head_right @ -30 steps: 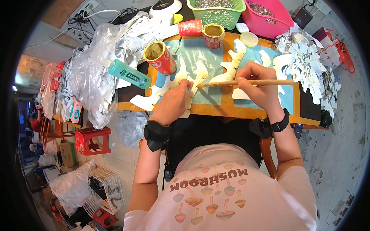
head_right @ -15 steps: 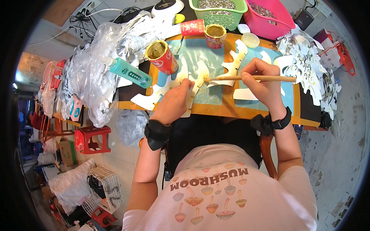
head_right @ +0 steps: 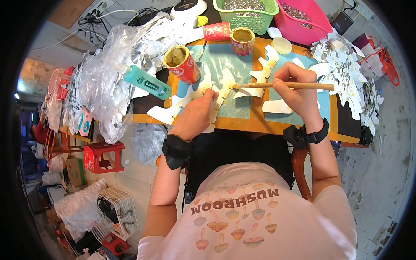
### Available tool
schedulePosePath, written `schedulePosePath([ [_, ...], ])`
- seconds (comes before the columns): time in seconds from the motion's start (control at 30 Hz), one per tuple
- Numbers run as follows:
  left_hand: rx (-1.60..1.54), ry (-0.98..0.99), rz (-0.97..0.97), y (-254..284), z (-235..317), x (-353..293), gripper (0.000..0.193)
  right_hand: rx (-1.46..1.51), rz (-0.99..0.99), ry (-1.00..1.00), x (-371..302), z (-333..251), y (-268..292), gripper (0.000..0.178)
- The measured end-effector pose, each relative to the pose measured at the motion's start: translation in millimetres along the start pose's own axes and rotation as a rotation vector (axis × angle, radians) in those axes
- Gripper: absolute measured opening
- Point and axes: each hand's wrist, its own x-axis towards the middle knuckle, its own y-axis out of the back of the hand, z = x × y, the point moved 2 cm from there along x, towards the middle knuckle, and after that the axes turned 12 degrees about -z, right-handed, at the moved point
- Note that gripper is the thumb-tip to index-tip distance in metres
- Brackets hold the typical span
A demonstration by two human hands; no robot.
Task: The recorder is applying glue to white shoe upper components with a brush and attaching metal eyelets.
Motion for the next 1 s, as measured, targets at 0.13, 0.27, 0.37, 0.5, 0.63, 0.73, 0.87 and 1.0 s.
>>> schedulePosePath([
  [0.13,-0.004,-0.008,0.011,-1,0,1,0.034,0.021,-0.021,-0.004,0,-3,0,0.006],
  [0.27,-0.010,-0.008,0.013,0,1,0,0.034,-0.046,0.000,0.000,1,-3,2,0.007],
  [0.37,-0.006,-0.002,0.011,-1,0,1,0.034,-0.054,0.008,0.012,1,-2,1,0.008],
  [0.5,0.000,-0.005,0.015,-1,0,0,0.033,-0.087,0.025,0.033,3,-5,-1,0.007],
  [0.63,-0.006,-0.022,0.022,-1,-1,1,0.033,-0.044,0.049,0.052,0,-7,-1,0.006],
  [0.73,-0.007,-0.028,0.014,2,-1,1,0.037,0.196,0.073,0.072,-5,-10,-1,0.005],
  [0.87,-0.033,-0.018,-0.019,7,1,2,0.048,0.277,-0.037,-0.015,-25,-1,-5,0.004],
  [1.0,-0.038,-0.001,-0.045,7,-3,3,0.057,0.285,-0.054,-0.046,-35,9,-14,0.003],
])
